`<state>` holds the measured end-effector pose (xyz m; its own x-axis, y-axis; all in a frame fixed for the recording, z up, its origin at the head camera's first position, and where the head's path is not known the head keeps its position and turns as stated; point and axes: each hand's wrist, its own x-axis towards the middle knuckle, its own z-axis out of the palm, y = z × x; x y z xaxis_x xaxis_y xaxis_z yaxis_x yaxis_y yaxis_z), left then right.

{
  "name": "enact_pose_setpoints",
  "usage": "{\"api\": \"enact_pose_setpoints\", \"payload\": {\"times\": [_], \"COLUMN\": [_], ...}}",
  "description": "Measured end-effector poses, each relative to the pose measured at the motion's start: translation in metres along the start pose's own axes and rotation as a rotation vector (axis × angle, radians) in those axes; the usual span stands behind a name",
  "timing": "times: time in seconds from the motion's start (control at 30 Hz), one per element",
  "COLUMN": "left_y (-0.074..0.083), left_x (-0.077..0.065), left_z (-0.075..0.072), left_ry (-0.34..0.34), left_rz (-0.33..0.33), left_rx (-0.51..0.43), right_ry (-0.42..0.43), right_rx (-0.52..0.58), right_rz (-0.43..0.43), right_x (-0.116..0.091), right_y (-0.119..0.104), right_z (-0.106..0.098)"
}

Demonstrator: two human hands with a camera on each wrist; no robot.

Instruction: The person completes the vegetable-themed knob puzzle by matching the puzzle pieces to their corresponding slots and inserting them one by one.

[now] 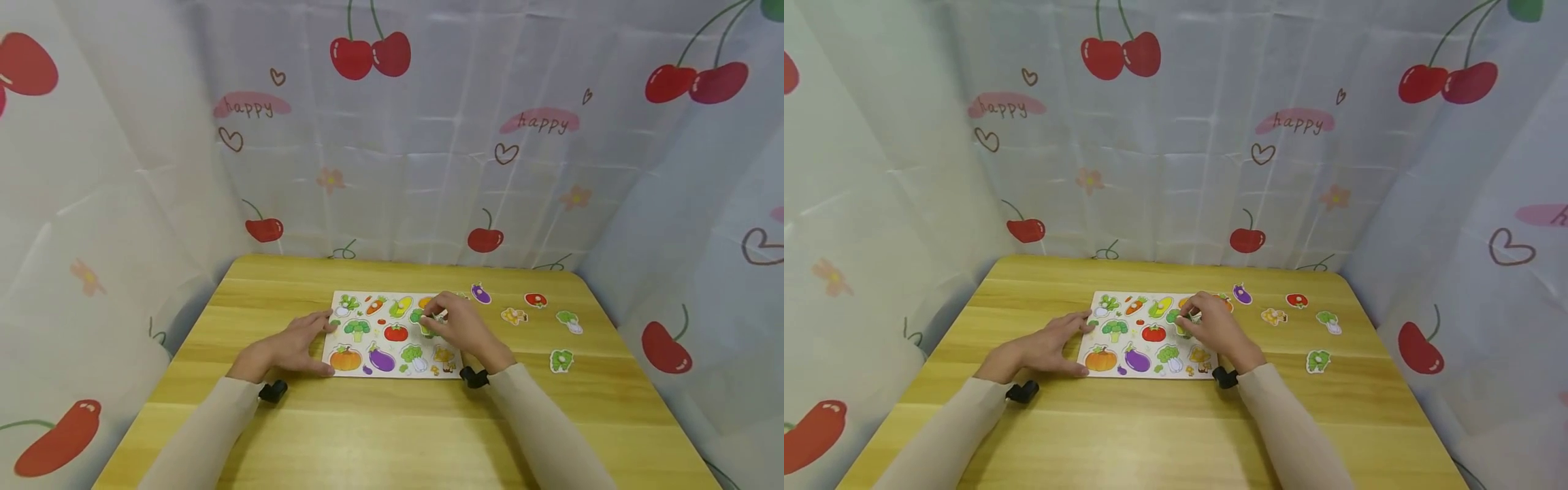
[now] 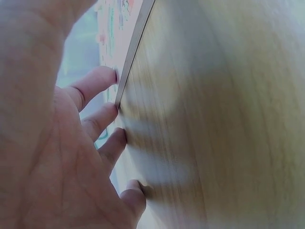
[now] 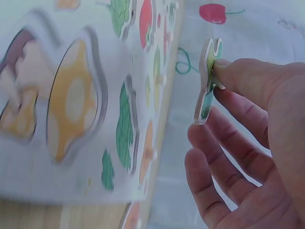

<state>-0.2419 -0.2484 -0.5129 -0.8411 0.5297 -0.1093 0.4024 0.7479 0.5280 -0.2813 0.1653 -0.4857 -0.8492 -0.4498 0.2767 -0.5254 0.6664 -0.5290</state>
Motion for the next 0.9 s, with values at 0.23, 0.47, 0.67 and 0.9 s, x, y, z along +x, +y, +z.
{"api": "enact_pose_setpoints", "payload": {"times": [0.23, 0.47, 0.67, 0.9], "left_y": [-0.001, 0.001, 0.003, 0.004], "left_x": [0.001, 0.001, 0.000, 0.000], "left_z": [0.001, 0.000, -0.001, -0.001], "left_ry": [0.004, 0.006, 0.001, -0.002], "left_rz": [0.011, 0.004, -0.007, -0.007], "left_rx": [0.007, 0.009, 0.001, 0.015], "right_ry": [-0.039, -0.038, -0.065, -0.084], "right_rx": [0.022, 0.031, 0.042, 0.030], "right_rz": [-0.020, -0.040, 0.006, 0.050], "right_x": [0.013, 0.023, 0.031, 0.041], "right_y": [-0.009, -0.021, -0.031, -0.045], "right_z": [0.017, 0.033, 0.047, 0.063]}}
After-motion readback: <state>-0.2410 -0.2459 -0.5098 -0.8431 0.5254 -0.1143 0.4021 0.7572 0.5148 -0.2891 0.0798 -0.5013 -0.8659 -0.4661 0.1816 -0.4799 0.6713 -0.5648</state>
